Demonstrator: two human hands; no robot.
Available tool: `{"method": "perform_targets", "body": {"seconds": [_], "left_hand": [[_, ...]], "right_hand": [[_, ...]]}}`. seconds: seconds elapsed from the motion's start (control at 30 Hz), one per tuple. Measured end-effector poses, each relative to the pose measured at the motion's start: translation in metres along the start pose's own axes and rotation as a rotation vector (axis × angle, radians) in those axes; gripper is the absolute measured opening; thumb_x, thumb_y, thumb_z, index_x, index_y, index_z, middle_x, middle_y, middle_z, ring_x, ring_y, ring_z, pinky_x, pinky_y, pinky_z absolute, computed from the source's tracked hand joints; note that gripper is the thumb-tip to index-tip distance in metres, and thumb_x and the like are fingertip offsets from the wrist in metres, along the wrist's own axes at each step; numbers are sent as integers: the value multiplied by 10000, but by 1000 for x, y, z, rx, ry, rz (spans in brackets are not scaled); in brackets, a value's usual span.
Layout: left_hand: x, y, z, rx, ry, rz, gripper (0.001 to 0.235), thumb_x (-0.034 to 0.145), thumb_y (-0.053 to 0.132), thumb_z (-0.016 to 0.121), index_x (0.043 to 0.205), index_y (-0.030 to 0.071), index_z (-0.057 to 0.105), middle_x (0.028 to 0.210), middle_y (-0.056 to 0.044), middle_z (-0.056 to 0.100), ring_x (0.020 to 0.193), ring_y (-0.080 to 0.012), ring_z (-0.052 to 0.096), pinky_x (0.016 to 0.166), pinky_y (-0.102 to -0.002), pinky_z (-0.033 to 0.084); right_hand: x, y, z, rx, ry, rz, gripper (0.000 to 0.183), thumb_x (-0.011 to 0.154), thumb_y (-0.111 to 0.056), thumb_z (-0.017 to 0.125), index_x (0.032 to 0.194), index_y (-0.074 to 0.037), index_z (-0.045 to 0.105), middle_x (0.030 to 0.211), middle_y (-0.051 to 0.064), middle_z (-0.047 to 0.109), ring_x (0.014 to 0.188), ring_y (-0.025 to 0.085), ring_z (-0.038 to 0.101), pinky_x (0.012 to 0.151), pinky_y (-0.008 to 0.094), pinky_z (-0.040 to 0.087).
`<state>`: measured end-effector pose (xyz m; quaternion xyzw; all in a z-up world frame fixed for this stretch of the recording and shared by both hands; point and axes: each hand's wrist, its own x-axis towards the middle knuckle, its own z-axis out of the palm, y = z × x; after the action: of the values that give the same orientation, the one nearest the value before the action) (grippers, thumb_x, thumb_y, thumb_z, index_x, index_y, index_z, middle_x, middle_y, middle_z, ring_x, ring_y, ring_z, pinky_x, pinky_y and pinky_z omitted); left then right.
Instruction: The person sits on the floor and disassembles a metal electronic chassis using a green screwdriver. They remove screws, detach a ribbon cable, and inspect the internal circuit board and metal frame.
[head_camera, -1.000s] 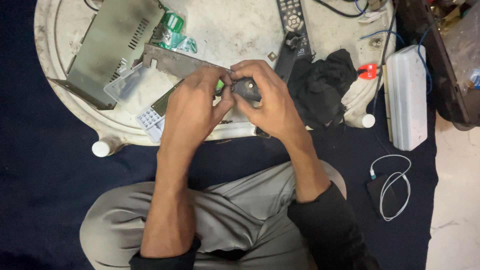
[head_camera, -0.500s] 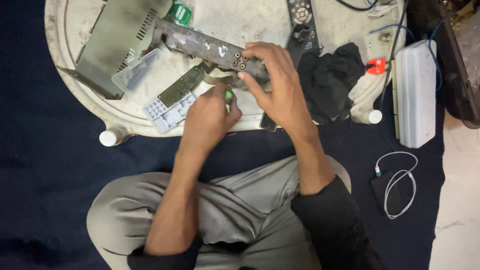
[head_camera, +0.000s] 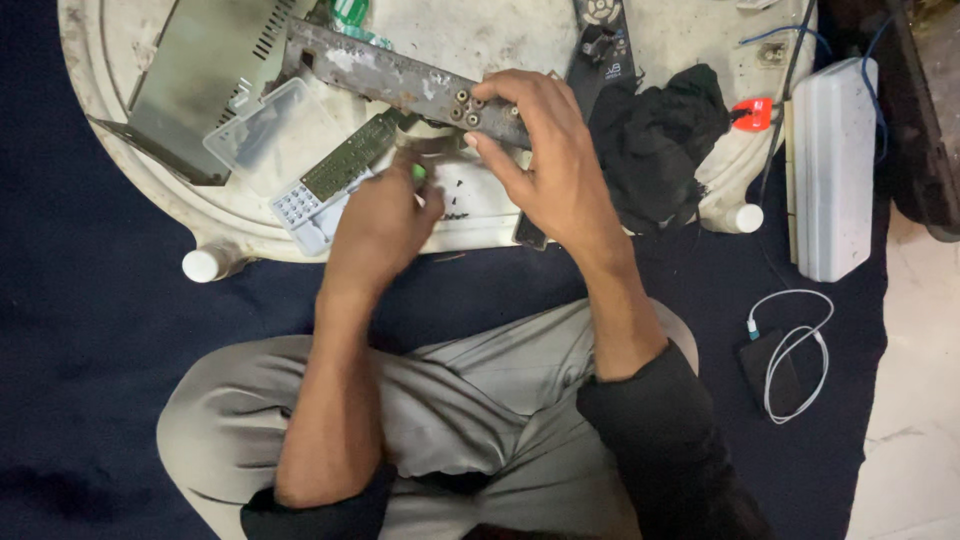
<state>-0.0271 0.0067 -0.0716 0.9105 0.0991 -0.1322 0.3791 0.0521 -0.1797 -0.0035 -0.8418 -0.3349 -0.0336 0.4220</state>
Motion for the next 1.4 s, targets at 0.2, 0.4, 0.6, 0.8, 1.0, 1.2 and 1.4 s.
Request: {"method": "perform_targets", "body": {"seconds": [0.2, 0.4, 0.6, 0.8, 1.0, 1.2, 1.4], "left_hand": [[-7, 13, -33, -838, -179, -113, 261, 984, 181, 573, 1199, 36, 602, 964, -17, 686, 788, -81, 608, 645, -250, 484], [-4, 37, -34, -1095, 144, -127, 231, 992, 167, 662, 1169, 20, 654, 926, -22, 690, 699, -42, 563, 479, -188, 362], [7, 51, -18, -1143, 264, -253, 293, 919, 175, 740, 1128, -7, 647, 868, -35, 708, 668, -62, 674, 422, -178, 345], [14, 56, -15, -1354, 265, -322, 238, 945, 239, 752, 1027, 22, 695, 914, -23, 740, 736, -29, 649, 462, -165, 310], [14, 56, -14, -1294, 231, -276, 180, 915, 225, 743, 982, 68, 688, 836, -37, 740, 557, -4, 515, 420, -177, 271], [18, 56, -8, -1374, 220, -262, 161, 915, 203, 737, 952, 57, 680, 814, -74, 745, 440, 5, 383, 362, -184, 232], [17, 52, -5, -1397, 195, -168, 134, 961, 108, 709, 1044, 4, 694, 864, -62, 690, 480, 8, 369, 398, -188, 242]], "right_hand": [[-4, 4, 4, -11, 15, 32, 362, 1006, -123, 796, 1310, -58, 611, 1325, 121, 643, 1259, 315, 603, 1089, 419, 484], [1, 4, 2, 6, 9, -25, 448, 967, -110, 807, 1341, -23, 576, 1344, 138, 629, 1275, 340, 597, 1105, 437, 482], [2, 6, 0, 7, 14, -17, 421, 974, -83, 810, 1332, -21, 597, 1345, 157, 667, 1272, 345, 651, 1092, 416, 526], [2, 9, 3, -23, -7, -11, 418, 986, -87, 801, 1344, -14, 597, 1356, 163, 669, 1280, 347, 650, 1155, 462, 481], [-1, 13, 5, -39, 4, -14, 415, 993, -84, 793, 1353, -20, 599, 1377, 176, 657, 1301, 366, 637, 1156, 460, 482], [-2, 15, 8, 27, 26, -18, 380, 998, -65, 794, 1327, -26, 610, 1393, 171, 659, 1323, 342, 653, 1135, 423, 530], [-4, 15, 7, -30, 45, 5, 333, 978, -41, 796, 1279, 5, 660, 1363, 178, 673, 1301, 344, 662, 1125, 430, 532]]}}
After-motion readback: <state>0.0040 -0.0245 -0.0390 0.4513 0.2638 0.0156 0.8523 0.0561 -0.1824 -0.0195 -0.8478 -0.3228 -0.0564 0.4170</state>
